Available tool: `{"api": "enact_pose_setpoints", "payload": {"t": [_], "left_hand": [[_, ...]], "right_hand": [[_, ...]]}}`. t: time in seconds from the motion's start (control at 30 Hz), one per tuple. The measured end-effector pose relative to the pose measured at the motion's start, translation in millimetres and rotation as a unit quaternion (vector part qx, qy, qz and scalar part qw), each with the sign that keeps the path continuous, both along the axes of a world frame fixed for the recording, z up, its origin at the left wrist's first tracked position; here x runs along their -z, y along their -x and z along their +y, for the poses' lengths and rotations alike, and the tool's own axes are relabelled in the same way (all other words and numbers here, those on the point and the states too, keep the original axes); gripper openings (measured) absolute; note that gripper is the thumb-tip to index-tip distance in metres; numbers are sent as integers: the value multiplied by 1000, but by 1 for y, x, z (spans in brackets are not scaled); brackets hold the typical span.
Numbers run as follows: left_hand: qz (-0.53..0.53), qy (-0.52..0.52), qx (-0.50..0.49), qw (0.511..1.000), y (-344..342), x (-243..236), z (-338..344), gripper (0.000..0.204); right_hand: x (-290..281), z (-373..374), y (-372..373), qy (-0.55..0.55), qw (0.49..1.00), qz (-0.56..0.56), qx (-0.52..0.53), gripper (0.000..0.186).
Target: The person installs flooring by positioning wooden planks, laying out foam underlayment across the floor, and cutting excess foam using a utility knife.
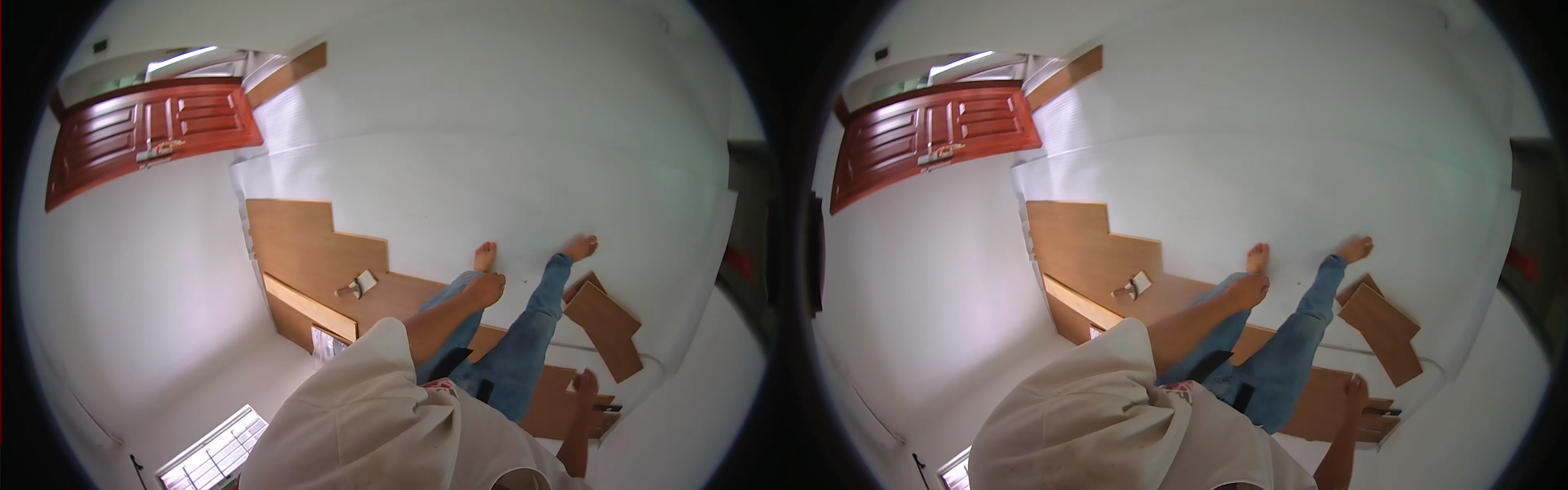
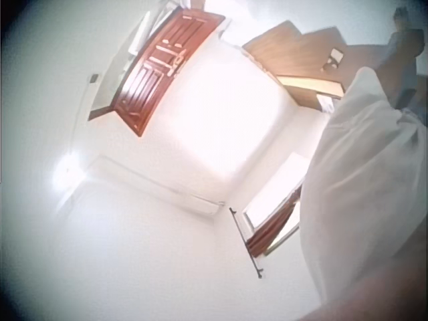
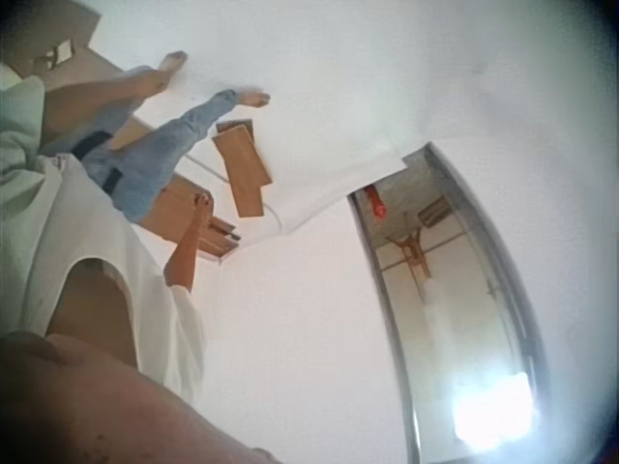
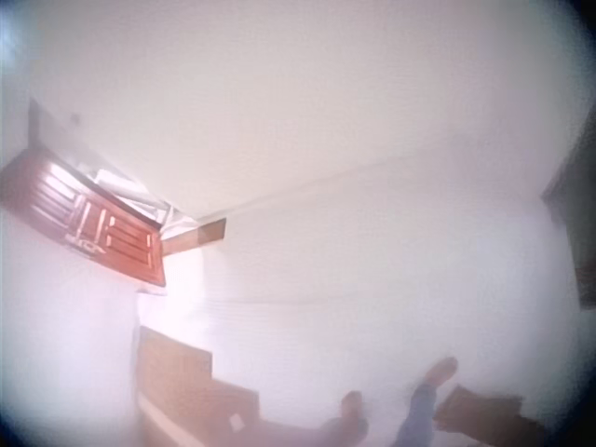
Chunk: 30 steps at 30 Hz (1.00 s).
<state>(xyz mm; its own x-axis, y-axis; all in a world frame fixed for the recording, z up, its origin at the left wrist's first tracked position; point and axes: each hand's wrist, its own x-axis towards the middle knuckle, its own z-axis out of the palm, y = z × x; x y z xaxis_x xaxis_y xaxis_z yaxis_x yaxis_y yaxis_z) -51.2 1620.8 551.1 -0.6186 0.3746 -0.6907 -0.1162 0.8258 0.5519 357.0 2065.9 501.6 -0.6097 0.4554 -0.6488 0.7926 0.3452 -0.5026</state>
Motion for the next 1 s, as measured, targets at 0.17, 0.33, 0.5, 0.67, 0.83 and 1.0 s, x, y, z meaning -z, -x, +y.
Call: {"api": "enact_pose_setpoints", "payload": {"t": [0.17, 0.33, 0.5, 0.67, 0.83, 1.0], "left_hand": [[26, 147, 37, 988, -10, -7, -145, 27], [-104, 158, 48, 981, -12, -66, -228, 51], [-245, 102, 157, 951, -75, -55, -173, 96], [-204, 206, 162, 943, -88, -33, -190, 98], [-198, 277, 215, 915, -141, -32, -141, 110], [-48, 289, 235, 927, -205, -24, -116, 103]], "right_hand": [[-22, -164, -89, 74, 963, -37, -257, 23], [-114, -287, -7, 149, 957, -221, -116, 30], [-67, -263, -83, 244, 942, -58, 225, 32], [-74, -295, -11, 175, 952, -43, 246, 29], [-90, -301, -119, 143, 929, -56, 337, 26], [-4, -323, -248, 110, 937, -104, 313, 20]]}}
